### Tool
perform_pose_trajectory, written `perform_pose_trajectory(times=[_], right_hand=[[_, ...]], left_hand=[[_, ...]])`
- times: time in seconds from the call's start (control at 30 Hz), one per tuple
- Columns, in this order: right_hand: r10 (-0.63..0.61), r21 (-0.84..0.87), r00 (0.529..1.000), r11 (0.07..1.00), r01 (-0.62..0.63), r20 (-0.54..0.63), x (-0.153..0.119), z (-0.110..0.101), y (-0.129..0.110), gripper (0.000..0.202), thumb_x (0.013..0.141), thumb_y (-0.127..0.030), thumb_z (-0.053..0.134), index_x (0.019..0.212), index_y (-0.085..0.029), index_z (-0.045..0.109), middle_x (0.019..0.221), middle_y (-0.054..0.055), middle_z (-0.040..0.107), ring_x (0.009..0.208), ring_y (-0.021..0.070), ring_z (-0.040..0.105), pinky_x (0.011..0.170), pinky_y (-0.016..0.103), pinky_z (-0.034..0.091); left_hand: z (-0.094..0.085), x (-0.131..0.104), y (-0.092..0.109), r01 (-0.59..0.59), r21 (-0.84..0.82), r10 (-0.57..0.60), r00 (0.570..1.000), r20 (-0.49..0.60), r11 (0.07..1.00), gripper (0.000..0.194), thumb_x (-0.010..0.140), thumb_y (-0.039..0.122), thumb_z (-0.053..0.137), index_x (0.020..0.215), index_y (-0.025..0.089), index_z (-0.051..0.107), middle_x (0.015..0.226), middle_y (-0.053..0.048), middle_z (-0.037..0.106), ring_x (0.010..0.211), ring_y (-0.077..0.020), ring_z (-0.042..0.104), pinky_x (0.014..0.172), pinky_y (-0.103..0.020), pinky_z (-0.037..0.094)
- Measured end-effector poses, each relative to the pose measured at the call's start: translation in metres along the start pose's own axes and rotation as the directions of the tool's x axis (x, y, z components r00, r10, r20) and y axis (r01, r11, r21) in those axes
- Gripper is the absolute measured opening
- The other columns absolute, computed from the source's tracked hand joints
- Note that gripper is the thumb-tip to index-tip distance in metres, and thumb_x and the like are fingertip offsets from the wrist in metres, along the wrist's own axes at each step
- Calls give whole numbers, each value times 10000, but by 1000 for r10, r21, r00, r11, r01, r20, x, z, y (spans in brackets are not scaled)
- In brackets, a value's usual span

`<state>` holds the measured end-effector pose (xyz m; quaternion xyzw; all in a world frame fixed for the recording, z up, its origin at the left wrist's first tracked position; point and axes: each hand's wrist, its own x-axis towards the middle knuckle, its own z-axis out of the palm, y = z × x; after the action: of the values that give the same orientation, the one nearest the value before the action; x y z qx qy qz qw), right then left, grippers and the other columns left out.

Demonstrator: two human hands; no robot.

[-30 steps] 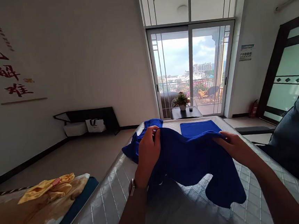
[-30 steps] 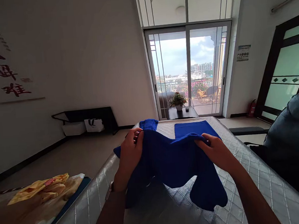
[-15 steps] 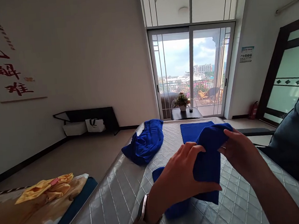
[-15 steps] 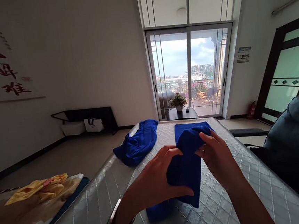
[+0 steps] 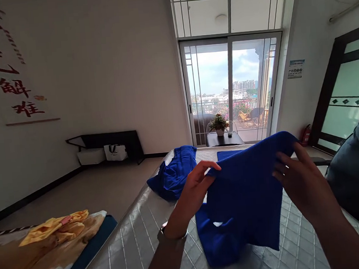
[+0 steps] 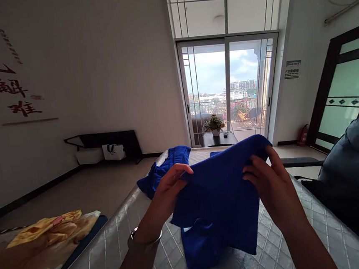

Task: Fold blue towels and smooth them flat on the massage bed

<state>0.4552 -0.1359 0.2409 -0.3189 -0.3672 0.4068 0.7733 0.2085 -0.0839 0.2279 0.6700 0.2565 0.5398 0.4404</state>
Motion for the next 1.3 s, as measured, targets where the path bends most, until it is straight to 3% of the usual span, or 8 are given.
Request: perform_pose_trajectory(times=[0.2,0.37,0.53,0.67,0.8,0.9,1.03,1.3], right_hand=[[54,-566,985,823,48,163,12,-8,52,975,733,-488,811,1564,-327,328,1239,49,696,1006,234,707,873,395,587],[286,-894,899,399,203,332,-9,5,52,323,911,-541,578,1012,-266,715,823,28,749,790,240,705,757,377,529],[272,-733,836,648,206,476,-50,23,27,402,967,-611,472,1082,-282,674,904,3,724,782,174,665,716,303,520],[205,-726,889,663,182,410,-64,25,39,557,796,-589,740,1253,-304,600,986,-2,717,795,177,671,705,297,539],[125,-743,923,637,206,364,-66,23,51,382,919,-613,578,1015,-260,685,716,-34,640,613,136,562,565,248,447],[49,-748,921,601,282,387,-70,22,51,383,917,-617,582,925,-257,715,625,-52,595,560,123,503,543,236,413],[-56,-741,912,565,365,406,-76,21,49,426,889,-667,586,956,-279,748,657,-44,651,555,135,539,579,246,464],[70,-808,935,527,262,349,-80,19,50,391,851,-659,639,862,-283,745,570,-66,591,526,114,493,528,220,412]], left_hand=[[11,7,-1,193,-350,-238,967,-91,917,409,702,435,856,1019,238,690,715,52,632,518,-86,536,501,-195,406],[17,4,1,241,-482,-313,947,-75,843,509,732,404,855,1169,261,637,653,83,594,485,-77,531,485,-174,411],[24,3,-1,231,-524,-304,951,-57,820,506,734,440,858,1149,261,630,622,106,534,489,-73,516,499,-169,427],[27,2,-1,153,-470,-226,969,-102,869,397,798,481,798,1093,259,650,681,82,542,566,-84,519,562,-188,443],[24,-8,11,-17,84,31,985,-171,996,267,942,491,622,989,252,731,762,19,572,689,-134,538,686,-259,472],[17,-21,26,-200,483,246,969,-32,853,225,914,461,678,982,267,770,1000,-46,637,964,-205,603,915,-333,478],[8,-32,40,-247,543,58,938,341,803,414,835,525,777,1181,305,725,1085,-29,705,996,-210,656,908,-315,500],[-8,-34,42,-293,571,9,894,447,767,160,996,306,614,1055,265,757,973,8,787,895,-169,723,800,-252,485]])
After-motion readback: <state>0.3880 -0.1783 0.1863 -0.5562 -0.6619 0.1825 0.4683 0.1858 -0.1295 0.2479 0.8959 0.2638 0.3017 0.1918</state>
